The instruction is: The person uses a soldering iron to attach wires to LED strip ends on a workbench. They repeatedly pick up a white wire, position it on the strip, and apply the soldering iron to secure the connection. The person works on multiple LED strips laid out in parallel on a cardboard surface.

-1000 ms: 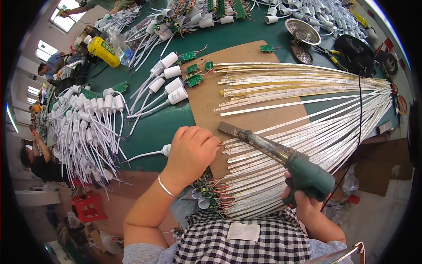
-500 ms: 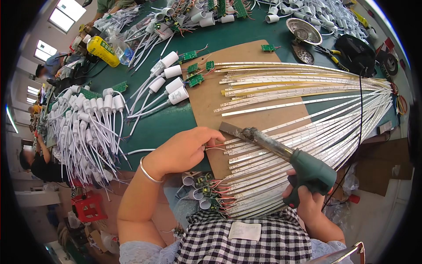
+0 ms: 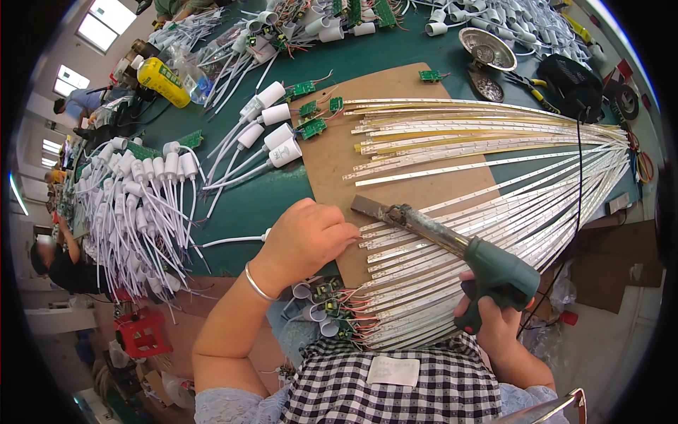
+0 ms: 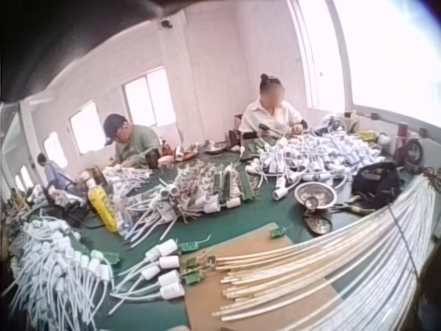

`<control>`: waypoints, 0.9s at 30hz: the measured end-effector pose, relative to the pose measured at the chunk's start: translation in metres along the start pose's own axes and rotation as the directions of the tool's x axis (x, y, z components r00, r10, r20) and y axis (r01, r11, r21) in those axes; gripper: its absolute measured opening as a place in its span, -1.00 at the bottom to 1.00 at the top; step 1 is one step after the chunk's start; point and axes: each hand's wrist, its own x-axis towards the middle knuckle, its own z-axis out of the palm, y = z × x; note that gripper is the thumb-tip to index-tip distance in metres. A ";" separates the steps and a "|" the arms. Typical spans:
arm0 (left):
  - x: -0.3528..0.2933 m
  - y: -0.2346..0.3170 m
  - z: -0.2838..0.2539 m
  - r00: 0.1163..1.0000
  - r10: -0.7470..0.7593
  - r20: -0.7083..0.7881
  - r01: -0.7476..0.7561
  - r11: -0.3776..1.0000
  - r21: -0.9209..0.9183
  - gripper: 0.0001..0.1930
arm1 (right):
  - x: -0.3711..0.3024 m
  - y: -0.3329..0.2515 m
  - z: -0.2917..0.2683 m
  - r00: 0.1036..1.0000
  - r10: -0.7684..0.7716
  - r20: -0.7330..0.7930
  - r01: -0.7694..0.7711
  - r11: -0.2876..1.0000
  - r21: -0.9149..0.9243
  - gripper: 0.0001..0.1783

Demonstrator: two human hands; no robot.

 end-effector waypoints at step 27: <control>0.005 0.015 0.021 0.963 -0.242 -0.120 0.242 0.970 -0.020 -0.85 | 0.003 -0.013 0.005 0.978 0.064 0.200 0.071 0.796 -0.601 -0.68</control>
